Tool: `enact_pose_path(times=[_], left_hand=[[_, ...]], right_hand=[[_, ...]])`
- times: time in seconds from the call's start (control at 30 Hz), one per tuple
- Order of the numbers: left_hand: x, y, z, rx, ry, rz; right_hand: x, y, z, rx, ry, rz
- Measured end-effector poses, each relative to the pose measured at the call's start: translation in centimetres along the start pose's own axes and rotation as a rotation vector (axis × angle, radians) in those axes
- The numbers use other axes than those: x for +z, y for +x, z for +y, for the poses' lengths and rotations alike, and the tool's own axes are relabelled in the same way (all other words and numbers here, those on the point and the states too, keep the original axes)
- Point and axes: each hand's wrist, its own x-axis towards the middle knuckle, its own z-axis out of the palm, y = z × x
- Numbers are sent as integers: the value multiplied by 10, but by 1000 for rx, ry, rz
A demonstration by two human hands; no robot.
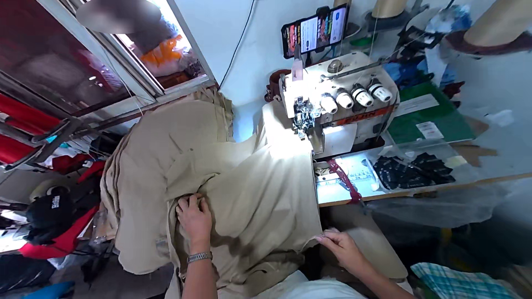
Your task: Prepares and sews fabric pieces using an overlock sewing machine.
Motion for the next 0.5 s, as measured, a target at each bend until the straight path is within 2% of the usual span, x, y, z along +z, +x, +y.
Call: enact_pose_path(times=[0.07, 0.13, 0.2, 0.27, 0.33, 0.4, 0.5], left_hand=[[-7, -3, 4, -22, -55, -30], [-25, -8, 20, -77, -127, -116], [-42, -16, 37, -105, -118, -284], [-49, -26, 48, -96, -80, -443], [-47, -32, 55, -86, -40, -452], [-44, -32, 58, -86, -6, -444], [-43, -31, 57, -71, 32, -440]], right_hand=[[-2, -10, -9, 51, 38, 106], [-3, -21, -22, -1, 20, 214], [-6, -31, -31, -106, -31, 261], [-9, -38, -32, -164, -63, 219], [-10, -40, -27, -110, -38, 138], [-10, -38, -27, 18, 49, 80], [-11, -36, -33, 176, 147, 101]])
